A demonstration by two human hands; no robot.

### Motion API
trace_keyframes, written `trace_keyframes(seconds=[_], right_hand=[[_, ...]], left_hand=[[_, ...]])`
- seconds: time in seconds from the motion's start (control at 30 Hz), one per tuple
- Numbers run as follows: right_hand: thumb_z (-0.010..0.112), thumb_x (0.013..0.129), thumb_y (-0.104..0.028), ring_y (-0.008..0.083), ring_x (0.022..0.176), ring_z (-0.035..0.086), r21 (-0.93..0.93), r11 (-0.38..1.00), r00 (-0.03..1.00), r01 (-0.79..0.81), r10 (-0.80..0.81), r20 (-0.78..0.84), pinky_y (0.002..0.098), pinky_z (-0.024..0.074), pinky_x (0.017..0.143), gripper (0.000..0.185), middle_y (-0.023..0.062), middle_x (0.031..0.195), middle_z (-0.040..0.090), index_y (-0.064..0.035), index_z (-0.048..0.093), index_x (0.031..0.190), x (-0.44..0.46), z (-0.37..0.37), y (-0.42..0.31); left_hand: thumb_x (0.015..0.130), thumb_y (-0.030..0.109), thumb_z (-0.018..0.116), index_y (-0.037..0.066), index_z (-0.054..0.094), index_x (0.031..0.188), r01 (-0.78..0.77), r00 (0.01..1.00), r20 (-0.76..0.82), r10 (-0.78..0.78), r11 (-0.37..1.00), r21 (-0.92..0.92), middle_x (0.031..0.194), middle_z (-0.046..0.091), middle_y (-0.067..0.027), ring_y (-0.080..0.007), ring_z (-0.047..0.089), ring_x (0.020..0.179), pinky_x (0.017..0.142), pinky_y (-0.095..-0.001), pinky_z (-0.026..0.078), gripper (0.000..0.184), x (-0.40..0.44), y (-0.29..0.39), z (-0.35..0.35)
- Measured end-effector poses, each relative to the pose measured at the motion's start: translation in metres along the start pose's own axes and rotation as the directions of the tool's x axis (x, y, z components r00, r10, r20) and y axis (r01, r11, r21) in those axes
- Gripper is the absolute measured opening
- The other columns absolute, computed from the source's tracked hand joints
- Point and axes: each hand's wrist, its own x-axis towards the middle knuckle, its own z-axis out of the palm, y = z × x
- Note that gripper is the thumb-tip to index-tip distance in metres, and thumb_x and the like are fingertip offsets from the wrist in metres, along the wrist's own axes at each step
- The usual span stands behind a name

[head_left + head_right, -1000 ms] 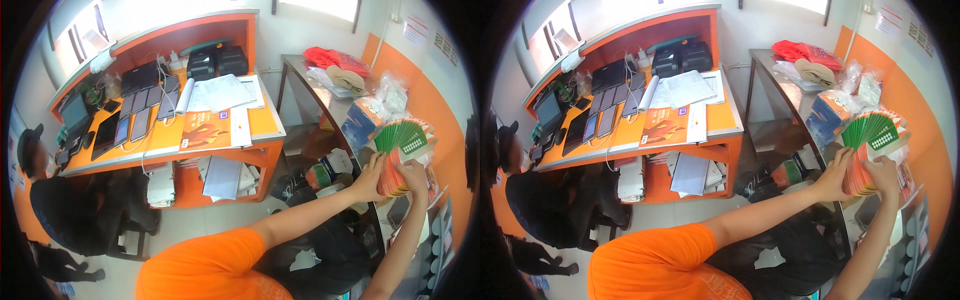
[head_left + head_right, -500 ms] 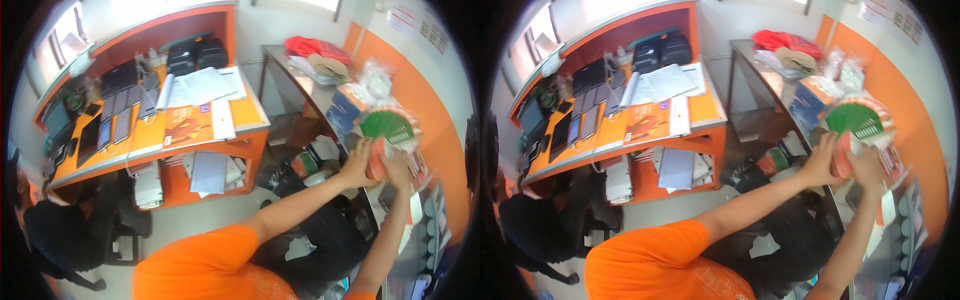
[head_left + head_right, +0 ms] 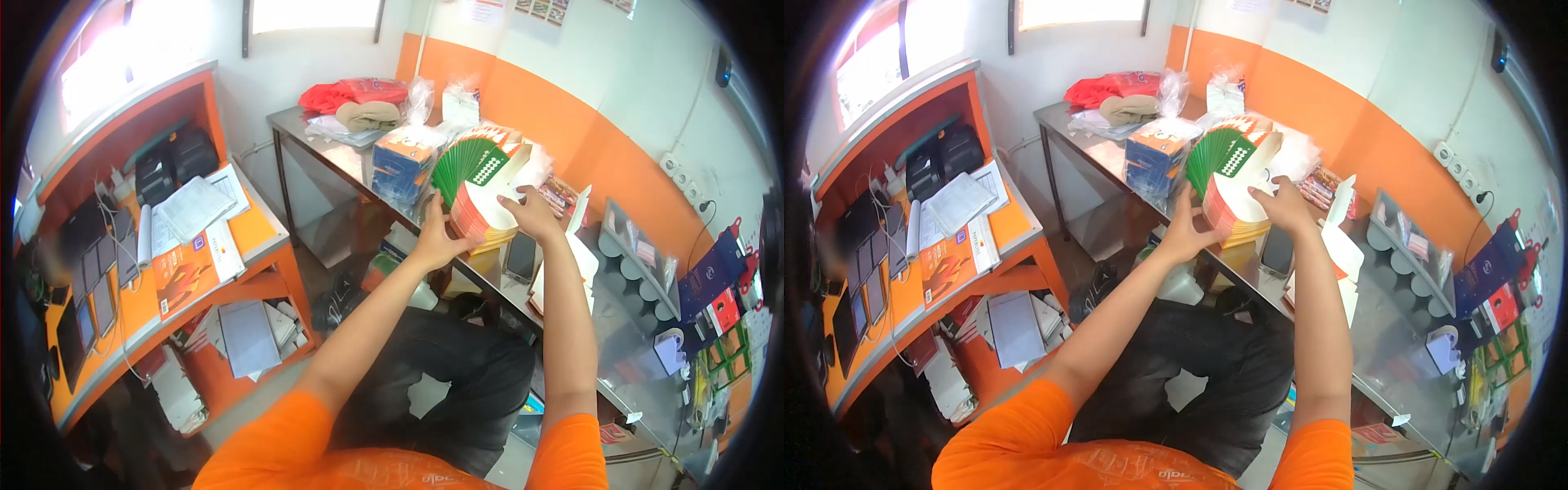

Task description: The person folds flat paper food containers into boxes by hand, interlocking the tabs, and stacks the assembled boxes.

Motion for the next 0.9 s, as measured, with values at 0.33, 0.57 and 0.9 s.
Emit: trace_keyframes(seconds=[0.33,0.57,0.9], right_hand=[[0.065,0.097,-0.049,0.0440,0.133,0.063,-0.274,0.961,0.976,-0.019,0.077,0.203,0.0443,0.0492,0.113,0.080,0.0361,0.143,0.061,0.0159,0.057,0.143,0.046,-0.001,0.000],[0.056,0.103,-0.045,0.0443,0.139,0.058,-0.293,0.956,0.967,0.029,0.047,0.252,0.0466,0.0436,0.118,0.072,0.0335,0.148,0.059,0.0105,0.053,0.149,0.042,0.006,0.002],[0.050,0.109,-0.032,0.0485,0.126,0.064,-0.302,0.947,0.980,0.107,-0.049,0.194,0.0525,0.0488,0.110,0.061,0.0379,0.133,0.065,0.0176,0.046,0.143,0.043,0.032,0.024]], left_hand=[[0.089,0.038,0.085,-0.010,0.063,0.137,0.486,0.865,0.105,-0.491,0.766,-0.420,0.131,0.070,-0.0208,-0.0270,0.066,0.123,0.108,-0.0396,0.047,0.071,0.063,0.019,-0.005],[0.089,0.029,0.082,-0.011,0.061,0.138,0.596,0.793,0.205,-0.573,0.663,-0.452,0.138,0.067,-0.0191,-0.0283,0.064,0.125,0.108,-0.0415,0.048,0.067,0.054,0.053,-0.008],[0.085,0.040,0.080,0.003,0.070,0.125,0.559,0.825,0.215,-0.523,0.694,-0.454,0.117,0.070,-0.0093,-0.0212,0.057,0.110,0.099,-0.0362,0.037,0.056,0.056,0.041,-0.002]])
